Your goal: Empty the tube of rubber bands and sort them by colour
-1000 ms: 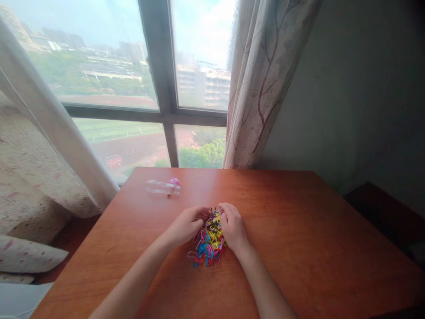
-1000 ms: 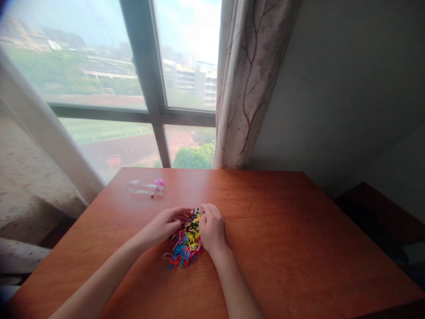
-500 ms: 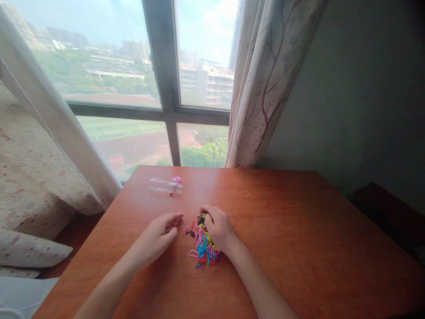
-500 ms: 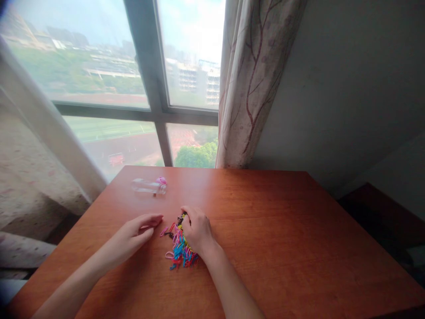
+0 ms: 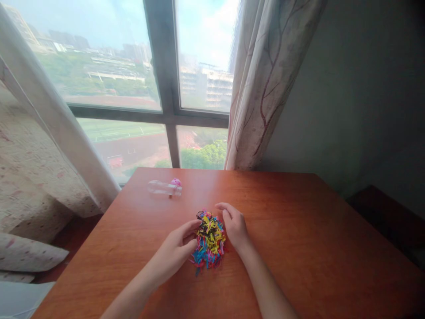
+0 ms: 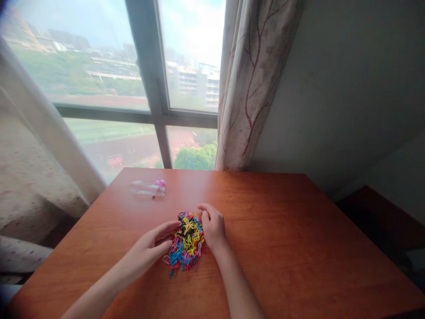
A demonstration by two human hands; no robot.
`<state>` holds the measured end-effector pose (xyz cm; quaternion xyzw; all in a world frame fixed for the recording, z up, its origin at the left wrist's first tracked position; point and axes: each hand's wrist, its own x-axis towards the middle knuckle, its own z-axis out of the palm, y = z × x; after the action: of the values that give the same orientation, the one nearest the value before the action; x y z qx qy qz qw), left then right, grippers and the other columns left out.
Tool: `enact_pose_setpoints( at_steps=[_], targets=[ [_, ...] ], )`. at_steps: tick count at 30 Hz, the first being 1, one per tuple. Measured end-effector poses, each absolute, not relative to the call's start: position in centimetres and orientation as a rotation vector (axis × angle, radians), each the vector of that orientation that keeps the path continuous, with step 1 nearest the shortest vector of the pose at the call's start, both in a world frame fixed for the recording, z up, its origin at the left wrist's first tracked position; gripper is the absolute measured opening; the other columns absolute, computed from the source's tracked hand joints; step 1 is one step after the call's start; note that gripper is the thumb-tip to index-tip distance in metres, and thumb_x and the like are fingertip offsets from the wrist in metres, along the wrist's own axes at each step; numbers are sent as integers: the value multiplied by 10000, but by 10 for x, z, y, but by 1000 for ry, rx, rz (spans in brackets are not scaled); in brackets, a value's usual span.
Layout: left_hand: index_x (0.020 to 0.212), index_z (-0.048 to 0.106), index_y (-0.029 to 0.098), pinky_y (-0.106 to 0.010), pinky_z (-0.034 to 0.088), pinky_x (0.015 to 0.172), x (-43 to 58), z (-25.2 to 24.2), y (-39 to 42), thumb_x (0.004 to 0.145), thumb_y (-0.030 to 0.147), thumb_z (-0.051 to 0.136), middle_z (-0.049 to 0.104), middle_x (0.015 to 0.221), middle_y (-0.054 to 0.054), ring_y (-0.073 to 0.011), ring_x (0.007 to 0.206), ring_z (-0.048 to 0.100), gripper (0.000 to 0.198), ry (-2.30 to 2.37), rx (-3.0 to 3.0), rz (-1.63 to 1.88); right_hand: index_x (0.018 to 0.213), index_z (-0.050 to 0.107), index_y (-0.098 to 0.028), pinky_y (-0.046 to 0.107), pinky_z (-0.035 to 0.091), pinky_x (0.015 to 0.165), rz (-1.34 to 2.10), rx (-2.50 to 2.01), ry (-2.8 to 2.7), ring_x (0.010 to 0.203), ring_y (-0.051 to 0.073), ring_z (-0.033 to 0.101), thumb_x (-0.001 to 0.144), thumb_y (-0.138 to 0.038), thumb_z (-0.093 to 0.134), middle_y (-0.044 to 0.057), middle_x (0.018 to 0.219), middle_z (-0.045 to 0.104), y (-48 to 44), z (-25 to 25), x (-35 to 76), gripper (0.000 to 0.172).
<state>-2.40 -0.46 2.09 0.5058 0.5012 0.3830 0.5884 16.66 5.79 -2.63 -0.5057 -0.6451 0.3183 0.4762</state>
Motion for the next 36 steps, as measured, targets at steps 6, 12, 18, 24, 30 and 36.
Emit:
enact_pose_setpoints(
  at_steps=[6,12,18,24,30,36],
  targets=[
    [1095,667,153,-388,523,973,-43,20,-5,796,306,600,698,1187,-120,-273,1101,657,342,1306,1414,917,968,730,-178,319,549,795,704,-1295,-1599,867,197,685,720,-59,395,68,942,741,64,-42,177,433],
    [1101,670,198,-365,534,918,-64,5,-5,849,215,499,675,1132,-100,-240,1035,648,305,1477,1907,830,832,731,-201,345,507,788,651,-1254,-1779,844,225,624,684,5,440,62,846,722,58,-27,178,386],
    [1064,674,192,-353,526,826,-59,0,-6,815,126,473,645,1010,-104,-239,922,633,326,1589,2218,679,887,710,-203,348,495,817,648,-1226,-1879,858,220,625,768,-39,519,56,883,705,52,-20,173,278],
    [1176,626,221,-294,525,818,-46,2,-7,841,133,449,653,1037,-75,-201,918,655,389,1448,2105,703,998,688,-195,297,508,829,664,-1057,-1928,883,188,644,804,-33,484,54,942,700,42,-16,154,325],
    [1264,547,173,-331,540,832,-52,2,-4,789,72,378,689,1049,-80,-183,840,672,514,1490,1941,815,987,693,-207,279,513,845,781,-874,-1862,911,175,650,821,-72,524,44,950,702,28,0,137,272],
    [1189,627,199,-340,536,870,-50,17,-3,894,218,408,639,1132,-93,-216,963,661,367,1571,2011,775,936,694,-191,257,543,719,952,-987,-1611,773,164,676,866,-143,479,38,855,716,38,-4,153,231]
  ],
)
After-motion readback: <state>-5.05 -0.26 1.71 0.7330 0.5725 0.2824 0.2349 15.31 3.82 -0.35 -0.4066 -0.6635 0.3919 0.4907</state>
